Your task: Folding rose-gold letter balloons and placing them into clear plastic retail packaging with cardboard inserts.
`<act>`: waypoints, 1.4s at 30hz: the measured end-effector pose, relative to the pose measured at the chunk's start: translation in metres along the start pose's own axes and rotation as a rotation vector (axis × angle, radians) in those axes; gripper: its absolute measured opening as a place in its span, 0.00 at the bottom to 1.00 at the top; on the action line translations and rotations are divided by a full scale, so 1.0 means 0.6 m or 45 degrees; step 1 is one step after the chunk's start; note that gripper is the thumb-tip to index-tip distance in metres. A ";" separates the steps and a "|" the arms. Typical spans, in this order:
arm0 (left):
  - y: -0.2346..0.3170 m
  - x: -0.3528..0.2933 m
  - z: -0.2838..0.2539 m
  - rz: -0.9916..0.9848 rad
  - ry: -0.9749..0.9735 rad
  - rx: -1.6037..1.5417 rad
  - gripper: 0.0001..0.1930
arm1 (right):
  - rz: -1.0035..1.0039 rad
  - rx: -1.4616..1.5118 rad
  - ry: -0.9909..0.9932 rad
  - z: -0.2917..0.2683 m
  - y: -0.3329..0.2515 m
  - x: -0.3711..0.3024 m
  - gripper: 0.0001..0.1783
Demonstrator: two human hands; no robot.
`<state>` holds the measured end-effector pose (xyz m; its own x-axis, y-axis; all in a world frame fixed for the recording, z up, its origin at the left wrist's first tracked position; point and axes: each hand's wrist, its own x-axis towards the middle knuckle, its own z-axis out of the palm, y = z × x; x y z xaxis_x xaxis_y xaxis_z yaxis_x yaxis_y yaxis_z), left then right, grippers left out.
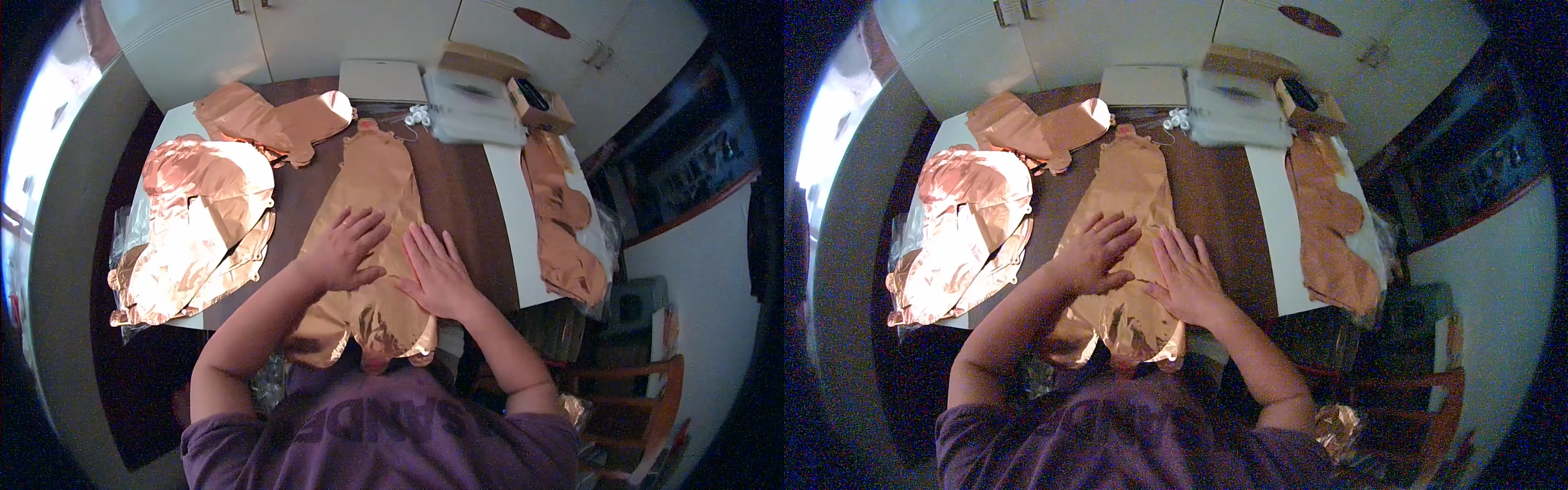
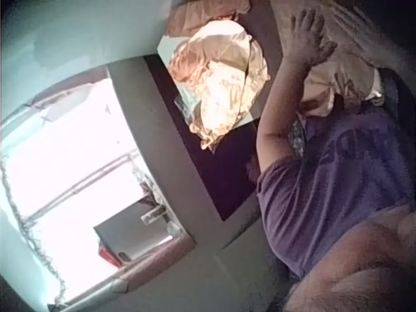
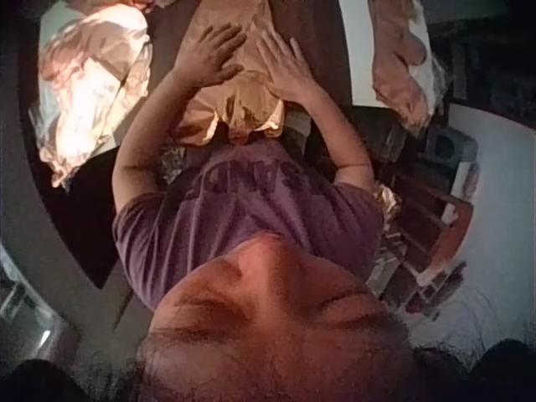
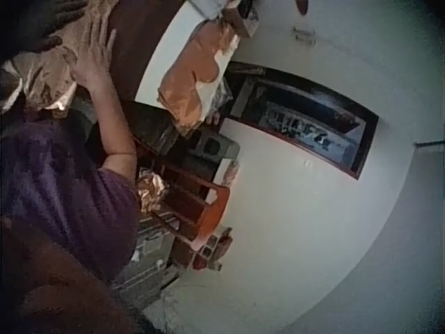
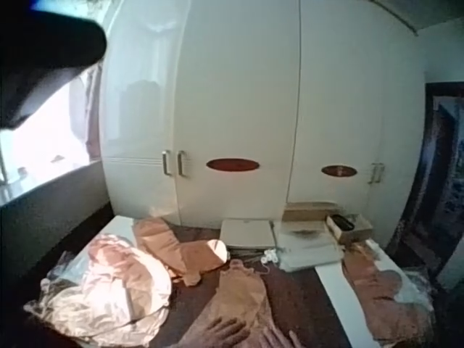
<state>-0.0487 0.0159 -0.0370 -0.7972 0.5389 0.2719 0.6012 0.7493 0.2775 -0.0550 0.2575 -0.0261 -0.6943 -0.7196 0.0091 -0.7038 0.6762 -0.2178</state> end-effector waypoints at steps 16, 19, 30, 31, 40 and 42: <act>-0.069 0.167 0.078 -0.062 0.288 0.053 0.24 | -0.029 -0.018 0.034 0.008 0.002 -0.001 0.45; -0.065 0.169 0.056 -0.006 0.317 -0.018 0.24 | -0.043 -0.026 0.011 0.004 0.001 -0.004 0.45; 0.027 0.023 -0.030 -0.410 0.737 -0.496 0.18 | -0.053 -0.077 -0.084 -0.006 -0.001 -0.004 0.47; 0.042 -0.037 -0.037 -0.412 0.746 -0.346 0.17 | -0.051 -0.042 -0.053 -0.007 0.002 -0.007 0.47; 0.232 -0.328 0.022 -1.729 0.898 -1.011 0.14 | -0.137 -0.008 -0.005 -0.010 0.002 -0.004 0.47; 0.229 -0.301 -0.009 -1.549 0.823 -1.643 0.16 | -0.142 -0.007 -0.004 -0.008 0.005 -0.006 0.47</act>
<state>0.1779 0.0195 -0.0429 -0.8068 -0.4294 -0.4058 -0.2873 -0.3150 0.9046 -0.0552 0.2628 -0.0218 -0.6114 -0.7907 0.0299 -0.7773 0.5931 -0.2100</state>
